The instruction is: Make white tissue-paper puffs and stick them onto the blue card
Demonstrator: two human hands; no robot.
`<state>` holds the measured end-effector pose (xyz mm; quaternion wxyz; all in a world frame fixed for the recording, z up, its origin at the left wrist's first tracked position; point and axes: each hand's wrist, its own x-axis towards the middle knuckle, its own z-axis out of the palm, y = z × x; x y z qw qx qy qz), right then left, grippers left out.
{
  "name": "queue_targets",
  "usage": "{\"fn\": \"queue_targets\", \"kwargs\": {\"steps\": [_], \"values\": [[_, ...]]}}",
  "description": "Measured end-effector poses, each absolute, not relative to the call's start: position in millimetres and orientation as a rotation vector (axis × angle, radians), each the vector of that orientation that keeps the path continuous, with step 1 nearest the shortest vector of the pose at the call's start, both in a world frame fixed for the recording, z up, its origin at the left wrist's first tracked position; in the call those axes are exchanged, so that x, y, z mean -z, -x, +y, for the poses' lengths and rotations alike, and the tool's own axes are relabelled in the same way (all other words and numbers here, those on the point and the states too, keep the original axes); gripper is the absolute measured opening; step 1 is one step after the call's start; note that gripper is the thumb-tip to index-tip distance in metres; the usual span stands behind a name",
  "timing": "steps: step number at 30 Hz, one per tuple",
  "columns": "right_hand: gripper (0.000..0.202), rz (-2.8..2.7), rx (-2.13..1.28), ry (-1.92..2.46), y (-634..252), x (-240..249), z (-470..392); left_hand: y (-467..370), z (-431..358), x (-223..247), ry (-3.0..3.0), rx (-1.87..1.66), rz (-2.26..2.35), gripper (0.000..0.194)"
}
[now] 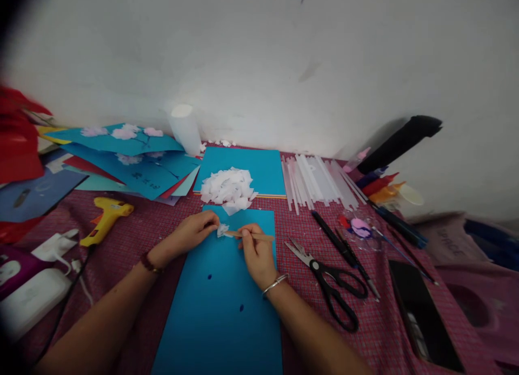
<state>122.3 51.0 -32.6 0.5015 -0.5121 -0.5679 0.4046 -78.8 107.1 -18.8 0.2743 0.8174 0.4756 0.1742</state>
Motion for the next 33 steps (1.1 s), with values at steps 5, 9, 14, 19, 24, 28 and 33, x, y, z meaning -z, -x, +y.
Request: {"fn": "queue_targets", "kwargs": {"steps": [5, 9, 14, 19, 24, 28, 33], "values": [[0.019, -1.504, -0.922, 1.117, -124.5, 29.1, 45.0, 79.0, 107.4, 21.9, -2.153, -0.501, 1.281, 0.009], [0.016, -1.679, -0.899, 1.108, -123.7, 28.8, 44.1, 79.8, 108.1, 24.1, -2.093, -0.549, 1.267, 0.01], [0.016, -1.757, -0.878, 1.146, -122.1, 28.4, 45.7, 79.7, 108.6, 24.7, -2.082, -0.562, 1.276, 0.01], [0.017, -1.689, -0.871, 1.197, -120.9, 29.6, 47.7, 79.8, 107.2, 25.8, -2.109, -0.558, 1.285, 0.01], [0.019, -1.573, -0.897, 1.233, -120.0, 32.9, 51.5, 80.8, 107.1, 25.5, -2.129, -0.539, 1.273, 0.01], [0.02, -1.534, -0.918, 1.205, -122.1, 31.9, 48.8, 81.3, 108.5, 26.5, -2.122, -0.544, 1.271, 0.01], [0.02, -1.69, -0.922, 1.178, -122.6, 29.1, 44.9, 80.5, 109.3, 27.1, -2.099, -0.547, 1.285, 0.01]]}}
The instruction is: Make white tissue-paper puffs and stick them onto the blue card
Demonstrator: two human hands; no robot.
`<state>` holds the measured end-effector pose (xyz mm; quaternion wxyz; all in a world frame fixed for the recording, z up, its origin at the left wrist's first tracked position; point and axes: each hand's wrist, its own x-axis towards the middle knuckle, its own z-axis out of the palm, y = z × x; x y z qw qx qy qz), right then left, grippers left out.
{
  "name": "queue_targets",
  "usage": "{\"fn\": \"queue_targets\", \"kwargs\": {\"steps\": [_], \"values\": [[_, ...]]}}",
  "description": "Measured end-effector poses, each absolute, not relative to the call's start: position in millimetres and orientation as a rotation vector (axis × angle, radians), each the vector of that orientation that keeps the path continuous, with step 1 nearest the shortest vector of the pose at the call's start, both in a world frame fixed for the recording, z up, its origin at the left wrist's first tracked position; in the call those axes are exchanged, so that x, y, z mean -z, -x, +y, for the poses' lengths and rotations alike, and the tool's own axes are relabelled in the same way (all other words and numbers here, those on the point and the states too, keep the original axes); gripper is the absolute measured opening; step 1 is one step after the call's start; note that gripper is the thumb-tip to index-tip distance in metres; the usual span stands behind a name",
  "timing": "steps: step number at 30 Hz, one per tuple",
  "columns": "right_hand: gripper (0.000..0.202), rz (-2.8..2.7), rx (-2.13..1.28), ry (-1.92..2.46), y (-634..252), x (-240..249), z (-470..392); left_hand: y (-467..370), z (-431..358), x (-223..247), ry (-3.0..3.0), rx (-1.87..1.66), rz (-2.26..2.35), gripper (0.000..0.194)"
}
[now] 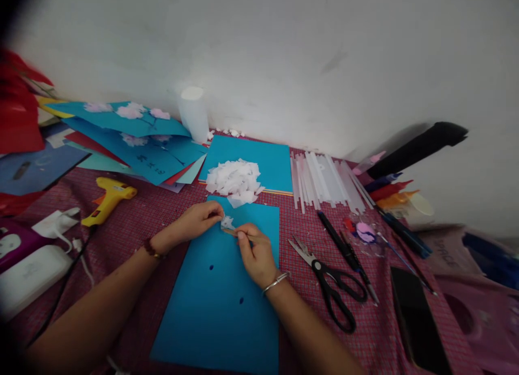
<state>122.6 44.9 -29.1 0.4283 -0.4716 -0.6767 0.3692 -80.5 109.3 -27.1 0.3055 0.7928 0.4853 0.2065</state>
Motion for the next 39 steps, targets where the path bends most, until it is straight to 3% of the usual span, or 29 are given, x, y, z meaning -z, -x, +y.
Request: {"fn": "queue_targets", "kwargs": {"steps": [9, 21, 31, 39], "values": [[0.016, -1.798, -0.843, 1.162, -122, 30, 46, 80, 110, 26, -2.09, -0.555, 1.292, 0.012], [0.02, -1.554, -0.892, 1.266, -120, 35, 50, 80, 111, 27, -2.113, -0.544, 1.27, 0.014], [0.025, -1.117, -1.208, 1.222, -126, 35, 59, 78, 112, 27, -2.117, -0.504, 1.333, 0.014], [0.024, -0.923, -1.264, 1.105, -129, 38, 60, 80, 118, 31, -1.831, -0.65, 1.304, 0.021]]}}
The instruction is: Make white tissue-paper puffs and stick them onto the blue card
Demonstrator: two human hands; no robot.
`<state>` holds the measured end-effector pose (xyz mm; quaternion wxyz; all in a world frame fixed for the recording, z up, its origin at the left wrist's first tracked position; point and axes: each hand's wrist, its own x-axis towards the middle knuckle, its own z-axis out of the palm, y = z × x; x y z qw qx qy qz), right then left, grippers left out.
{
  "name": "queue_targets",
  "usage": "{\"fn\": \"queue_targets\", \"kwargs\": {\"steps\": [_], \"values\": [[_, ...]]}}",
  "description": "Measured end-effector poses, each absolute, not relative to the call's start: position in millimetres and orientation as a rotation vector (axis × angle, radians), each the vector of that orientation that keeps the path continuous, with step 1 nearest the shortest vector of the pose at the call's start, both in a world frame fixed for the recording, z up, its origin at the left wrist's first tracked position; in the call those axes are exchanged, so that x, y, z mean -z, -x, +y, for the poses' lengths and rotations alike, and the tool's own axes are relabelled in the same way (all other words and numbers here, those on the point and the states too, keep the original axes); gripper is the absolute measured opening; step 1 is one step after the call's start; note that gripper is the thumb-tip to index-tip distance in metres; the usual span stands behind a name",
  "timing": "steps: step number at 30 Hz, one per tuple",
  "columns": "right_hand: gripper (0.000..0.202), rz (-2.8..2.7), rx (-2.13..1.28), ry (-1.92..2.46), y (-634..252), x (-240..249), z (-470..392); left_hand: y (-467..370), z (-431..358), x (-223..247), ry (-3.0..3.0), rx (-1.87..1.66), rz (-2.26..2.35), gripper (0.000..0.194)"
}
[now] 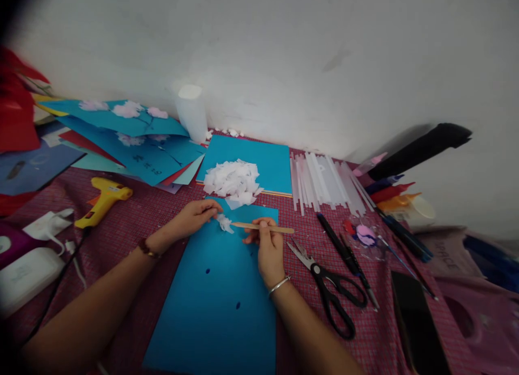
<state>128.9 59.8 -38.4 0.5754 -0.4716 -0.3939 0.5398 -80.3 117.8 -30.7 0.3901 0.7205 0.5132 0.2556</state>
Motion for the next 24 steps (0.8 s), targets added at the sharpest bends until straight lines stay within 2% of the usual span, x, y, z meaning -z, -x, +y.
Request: {"fn": "queue_targets", "kwargs": {"steps": [7, 11, 14, 19, 21, 24], "values": [[0.023, -0.804, -1.376, 1.038, -134, 36, 63, 83, 116, 20, -1.426, -0.802, 1.343, 0.018], [0.022, -0.703, -1.428, 0.978, -138, 35, 68, 88, 117, -2, -1.599, -0.856, 1.418, 0.023], [0.023, -0.673, -1.446, 0.952, -139, 35, 70, 82, 127, -16, -1.868, -0.702, 1.46, 0.03], [0.025, -0.673, -1.476, 0.939, -138, 35, 70, 55, 150, -11, -2.078, -0.433, 1.575, 0.019], [0.027, -0.679, -1.481, 0.94, -138, 34, 71, 44, 157, -5, -2.106, -0.412, 1.622, 0.022], [0.03, -0.697, -1.482, 0.951, -139, 34, 72, 37, 162, -4, -2.122, -0.448, 1.61, 0.007]]}}
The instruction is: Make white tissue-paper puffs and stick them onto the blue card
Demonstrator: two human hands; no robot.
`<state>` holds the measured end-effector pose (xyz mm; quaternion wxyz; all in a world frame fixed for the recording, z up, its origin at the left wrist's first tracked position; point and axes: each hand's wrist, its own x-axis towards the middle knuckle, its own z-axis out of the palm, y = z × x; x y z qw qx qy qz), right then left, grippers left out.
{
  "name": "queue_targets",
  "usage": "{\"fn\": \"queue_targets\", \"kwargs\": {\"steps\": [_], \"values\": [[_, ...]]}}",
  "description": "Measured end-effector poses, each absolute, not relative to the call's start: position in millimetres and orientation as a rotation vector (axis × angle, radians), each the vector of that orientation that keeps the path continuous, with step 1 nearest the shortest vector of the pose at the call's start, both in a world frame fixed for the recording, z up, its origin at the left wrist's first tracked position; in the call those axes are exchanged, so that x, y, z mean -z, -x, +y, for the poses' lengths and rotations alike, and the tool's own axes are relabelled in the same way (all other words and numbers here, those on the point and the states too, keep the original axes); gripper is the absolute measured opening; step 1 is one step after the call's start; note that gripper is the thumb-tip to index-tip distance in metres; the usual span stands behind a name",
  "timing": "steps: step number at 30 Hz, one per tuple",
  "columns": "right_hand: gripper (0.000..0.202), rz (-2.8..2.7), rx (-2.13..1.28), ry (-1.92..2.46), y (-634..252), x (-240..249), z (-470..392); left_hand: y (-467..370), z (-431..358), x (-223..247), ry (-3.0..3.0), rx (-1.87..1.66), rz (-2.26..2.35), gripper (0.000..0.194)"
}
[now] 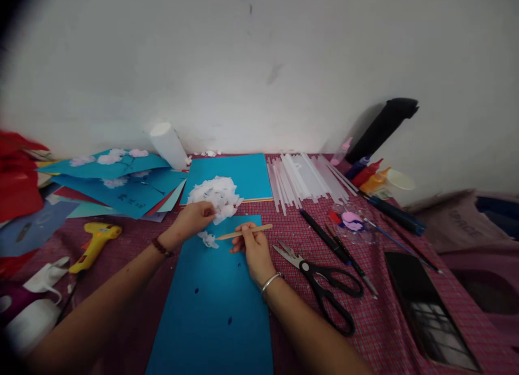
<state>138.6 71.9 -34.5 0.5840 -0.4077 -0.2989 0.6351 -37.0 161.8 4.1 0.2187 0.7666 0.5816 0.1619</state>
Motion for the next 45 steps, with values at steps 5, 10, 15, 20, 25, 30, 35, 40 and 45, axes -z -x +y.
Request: {"fn": "queue_targets", "kwargs": {"steps": [5, 10, 15, 20, 25, 30, 35, 40, 45], "values": [[0.03, -0.717, -1.474, 0.951, -139, 33, 72, 53, 144, -26, -1.834, -0.706, 1.447, 0.013], [0.028, -0.798, -1.439, 0.964, -139, 37, 68, 83, 104, -38, -1.343, -0.857, 1.19, 0.024], [0.024, -0.929, -1.363, 1.007, -137, 38, 61, 104, 79, -28, -1.345, -0.785, 1.251, 0.017], [0.022, -1.047, -1.397, 0.944, -125, 14, 44, 103, 54, -33, -1.665, -0.875, 1.328, 0.013], [0.016, -1.368, -1.387, 0.983, -112, -24, 25, 90, 29, -49, -2.152, -0.9, 1.154, 0.01], [0.005, -1.711, -1.174, 1.003, -109, -45, 15, 83, 18, -56, -2.364, -0.824, 1.082, 0.011], [0.012, -1.709, -1.132, 1.128, -105, -44, 11, 81, 14, -57, -2.463, -0.903, 1.058, 0.016], [0.017, -1.438, -1.399, 1.14, -103, -41, 8, 90, 9, -49, -2.49, -0.999, 0.951, 0.026], [0.017, -1.26, -1.439, 1.136, -106, -36, 7, 100, 2, -38, -2.144, -1.027, 1.083, 0.026]]}}
